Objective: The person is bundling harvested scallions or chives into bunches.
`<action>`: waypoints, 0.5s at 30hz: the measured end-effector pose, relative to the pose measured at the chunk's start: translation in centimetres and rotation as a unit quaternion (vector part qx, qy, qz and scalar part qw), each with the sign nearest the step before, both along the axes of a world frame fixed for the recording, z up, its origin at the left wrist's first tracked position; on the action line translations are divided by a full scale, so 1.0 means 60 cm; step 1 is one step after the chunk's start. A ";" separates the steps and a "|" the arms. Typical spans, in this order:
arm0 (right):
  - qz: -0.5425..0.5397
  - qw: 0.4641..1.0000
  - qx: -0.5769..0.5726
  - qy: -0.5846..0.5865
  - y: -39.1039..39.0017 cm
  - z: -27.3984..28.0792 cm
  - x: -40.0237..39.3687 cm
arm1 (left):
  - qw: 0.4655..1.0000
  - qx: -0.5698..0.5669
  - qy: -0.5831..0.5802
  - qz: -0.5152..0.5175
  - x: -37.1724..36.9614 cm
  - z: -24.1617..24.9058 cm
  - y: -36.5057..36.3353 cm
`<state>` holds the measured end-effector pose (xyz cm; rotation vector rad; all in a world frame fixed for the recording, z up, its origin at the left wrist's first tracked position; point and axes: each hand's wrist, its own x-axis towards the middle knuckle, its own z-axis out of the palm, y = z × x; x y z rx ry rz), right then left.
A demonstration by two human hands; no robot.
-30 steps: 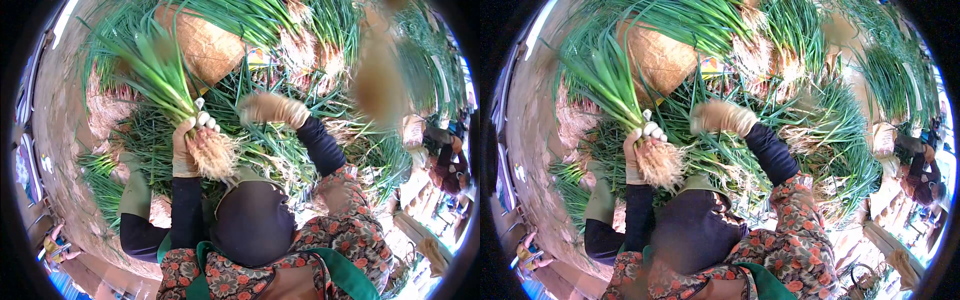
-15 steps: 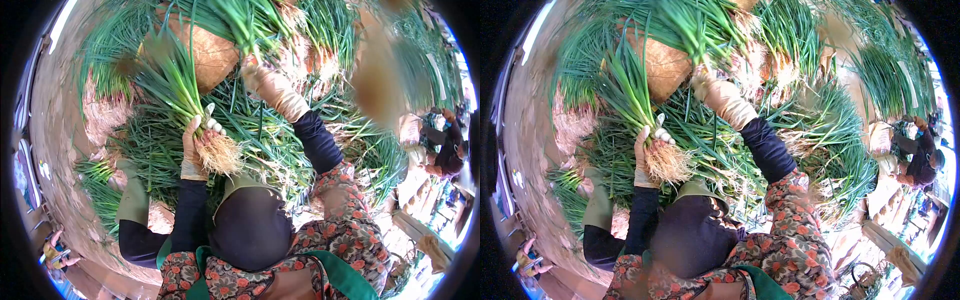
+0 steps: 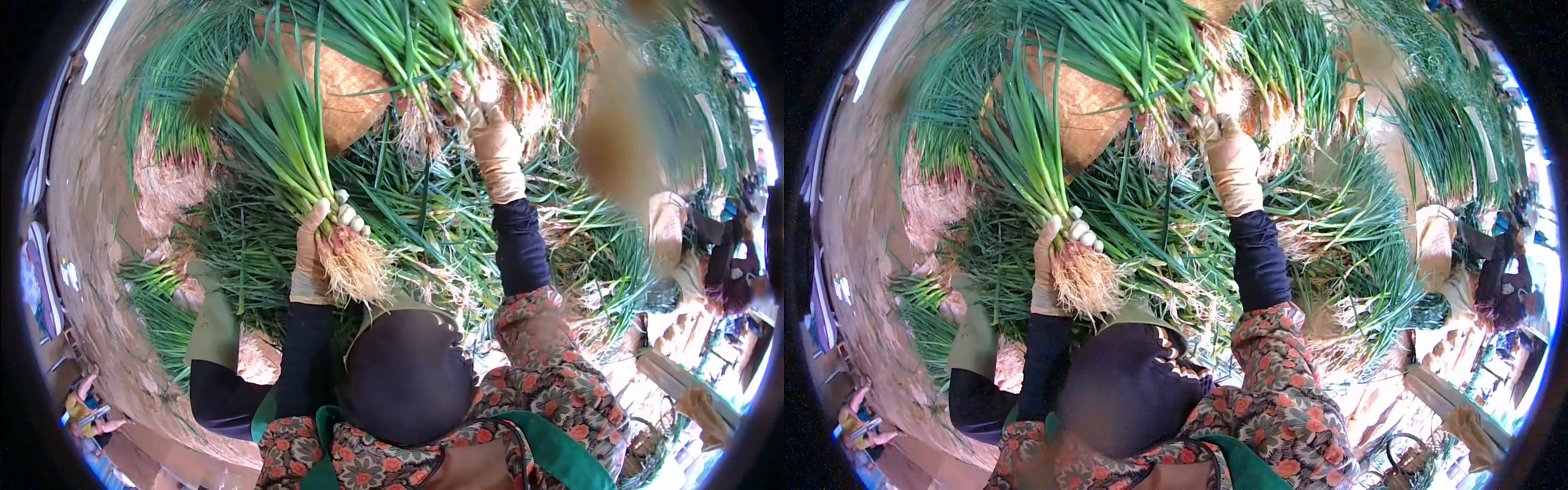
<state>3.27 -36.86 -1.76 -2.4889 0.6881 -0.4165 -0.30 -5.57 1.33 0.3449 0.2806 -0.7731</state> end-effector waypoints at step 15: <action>0.483 0.820 0.180 0.248 0.208 0.077 -0.120 | 0.981 0.190 0.031 0.013 -0.001 -0.026 -0.020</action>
